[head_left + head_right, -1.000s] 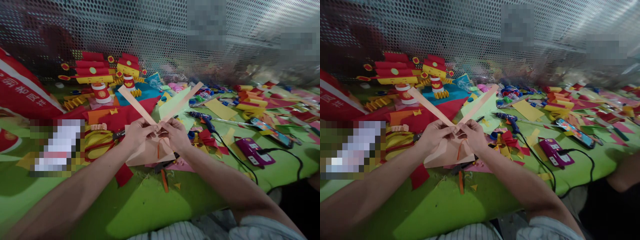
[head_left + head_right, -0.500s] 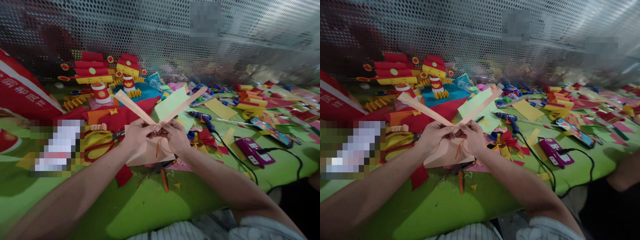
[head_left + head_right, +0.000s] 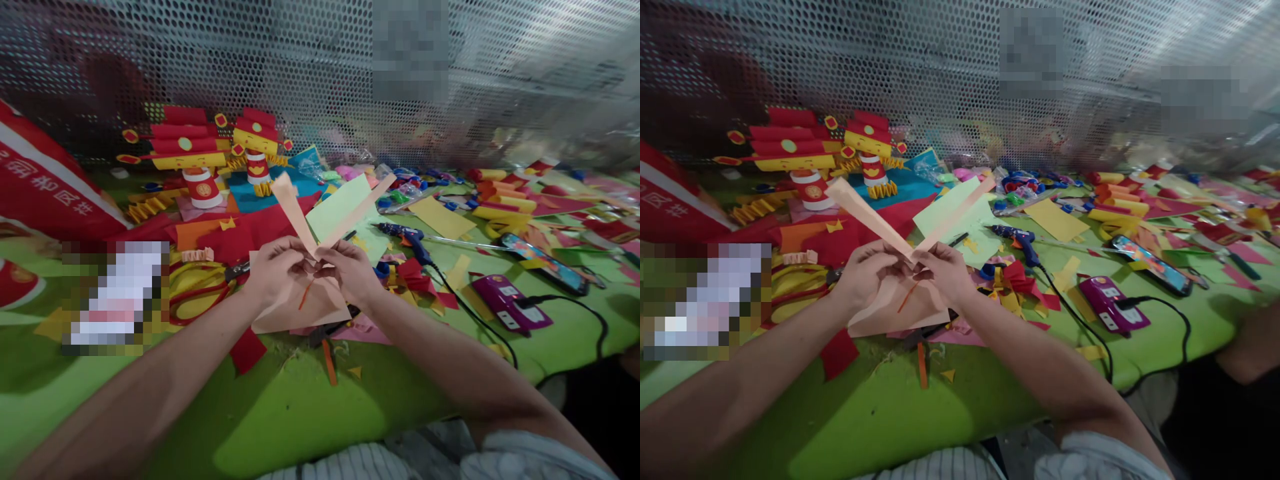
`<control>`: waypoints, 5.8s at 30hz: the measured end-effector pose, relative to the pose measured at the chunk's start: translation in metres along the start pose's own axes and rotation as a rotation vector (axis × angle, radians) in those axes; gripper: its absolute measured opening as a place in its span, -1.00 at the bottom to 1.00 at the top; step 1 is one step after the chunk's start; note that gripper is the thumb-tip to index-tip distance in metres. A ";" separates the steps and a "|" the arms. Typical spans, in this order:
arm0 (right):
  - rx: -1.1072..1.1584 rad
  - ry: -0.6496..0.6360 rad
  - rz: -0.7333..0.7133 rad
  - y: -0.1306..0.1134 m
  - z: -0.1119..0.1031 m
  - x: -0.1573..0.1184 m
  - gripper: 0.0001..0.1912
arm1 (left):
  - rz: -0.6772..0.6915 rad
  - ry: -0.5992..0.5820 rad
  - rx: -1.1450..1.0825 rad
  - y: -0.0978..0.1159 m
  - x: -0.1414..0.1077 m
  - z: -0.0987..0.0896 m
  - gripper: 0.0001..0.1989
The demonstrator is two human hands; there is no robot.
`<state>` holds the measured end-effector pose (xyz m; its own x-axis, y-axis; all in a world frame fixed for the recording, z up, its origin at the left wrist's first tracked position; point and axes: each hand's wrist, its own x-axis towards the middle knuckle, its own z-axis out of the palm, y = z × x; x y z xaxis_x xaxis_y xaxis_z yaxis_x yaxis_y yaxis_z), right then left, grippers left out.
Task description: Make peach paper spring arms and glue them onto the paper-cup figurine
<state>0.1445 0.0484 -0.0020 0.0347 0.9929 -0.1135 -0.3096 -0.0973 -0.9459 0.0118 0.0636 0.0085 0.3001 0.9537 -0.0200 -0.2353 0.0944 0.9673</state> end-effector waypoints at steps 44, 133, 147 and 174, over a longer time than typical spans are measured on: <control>-0.048 0.018 -0.033 0.001 0.005 -0.003 -0.60 | -0.059 -0.016 0.099 -0.004 0.006 -0.004 -0.69; -0.863 -0.241 -0.196 -0.023 -0.029 0.009 -0.74 | -0.080 -0.078 0.476 0.005 0.001 -0.001 -0.89; -0.432 -0.356 0.066 -0.029 -0.032 0.012 -0.73 | -0.251 -0.132 0.172 0.006 0.003 -0.007 -0.88; -0.374 -0.226 -0.051 -0.013 -0.029 0.017 -0.63 | -0.194 -0.097 0.156 0.001 0.002 -0.003 -0.90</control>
<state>0.1763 0.0643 -0.0006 -0.1805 0.9830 -0.0333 0.0535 -0.0240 -0.9983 0.0097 0.0663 0.0088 0.4144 0.8896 -0.1920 -0.0220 0.2207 0.9751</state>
